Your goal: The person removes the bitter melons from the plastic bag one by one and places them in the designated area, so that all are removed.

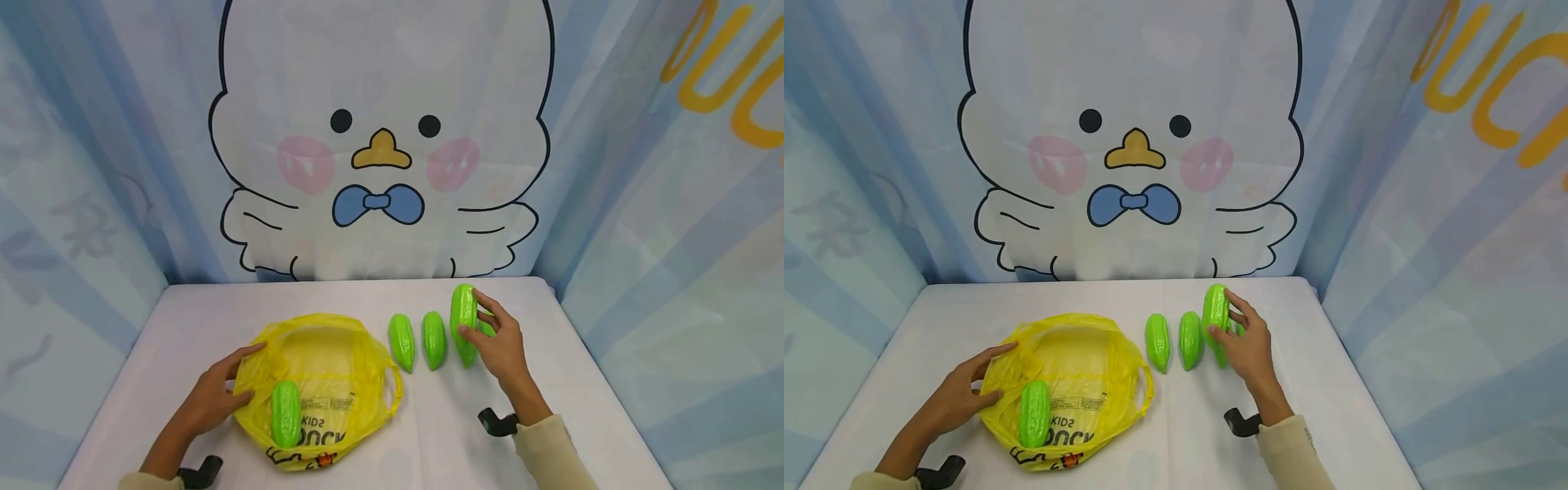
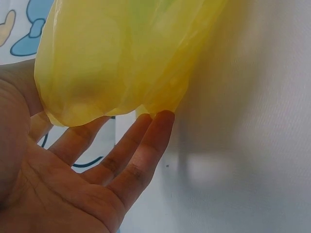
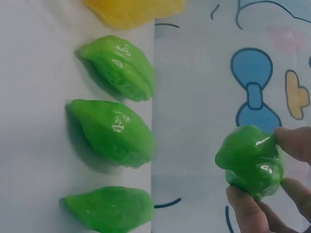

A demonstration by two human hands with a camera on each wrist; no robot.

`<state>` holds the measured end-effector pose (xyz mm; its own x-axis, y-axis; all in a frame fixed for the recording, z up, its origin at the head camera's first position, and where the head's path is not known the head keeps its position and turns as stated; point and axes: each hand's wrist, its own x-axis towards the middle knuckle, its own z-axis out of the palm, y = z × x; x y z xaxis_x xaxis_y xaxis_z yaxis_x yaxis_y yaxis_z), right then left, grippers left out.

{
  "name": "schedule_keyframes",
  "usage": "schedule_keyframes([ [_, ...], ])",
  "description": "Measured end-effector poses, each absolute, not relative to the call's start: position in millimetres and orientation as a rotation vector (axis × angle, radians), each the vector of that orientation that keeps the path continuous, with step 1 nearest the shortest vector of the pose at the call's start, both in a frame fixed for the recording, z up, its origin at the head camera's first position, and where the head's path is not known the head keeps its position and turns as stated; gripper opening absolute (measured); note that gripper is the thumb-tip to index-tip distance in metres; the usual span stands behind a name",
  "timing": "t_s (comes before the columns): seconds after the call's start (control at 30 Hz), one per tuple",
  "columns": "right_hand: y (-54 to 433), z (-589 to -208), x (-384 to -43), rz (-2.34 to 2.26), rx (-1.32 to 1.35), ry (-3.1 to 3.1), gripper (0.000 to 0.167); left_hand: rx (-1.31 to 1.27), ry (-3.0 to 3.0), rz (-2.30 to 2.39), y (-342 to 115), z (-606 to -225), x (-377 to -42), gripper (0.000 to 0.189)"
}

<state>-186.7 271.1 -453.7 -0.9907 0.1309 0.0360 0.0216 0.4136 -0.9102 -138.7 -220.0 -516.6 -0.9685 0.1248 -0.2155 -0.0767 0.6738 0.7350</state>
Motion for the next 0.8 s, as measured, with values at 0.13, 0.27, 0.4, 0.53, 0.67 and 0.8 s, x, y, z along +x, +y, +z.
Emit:
schedule_keyframes([
  [0.13,282.4,-452.9,-188.6,1.636,-0.164,-2.556,0.078,0.040,2.645,1.171,-219.8,-516.6,-139.0,0.086],
  [0.27,293.9,-453.1,-190.0,1.644,-0.153,-2.528,0.078,0.037,2.647,1.169,-219.6,-517.3,-139.3,0.087],
  [0.4,305.7,-451.8,-192.1,1.635,-0.149,-2.515,0.078,0.032,2.643,1.173,-219.6,-517.3,-139.5,0.087],
  [0.53,317.1,-448.6,-194.7,1.611,-0.162,-2.528,0.078,0.036,2.640,1.176,-219.8,-517.1,-139.6,0.087],
  [0.67,327.1,-446.6,-197.3,1.582,-0.190,-2.550,0.078,0.043,2.640,1.176,-220.5,-516.7,-140.0,0.087],
  [0.8,336.5,-447.7,-199.9,1.552,-0.206,-2.564,0.078,0.051,2.638,1.187,-221.1,-516.9,-140.5,0.086],
])
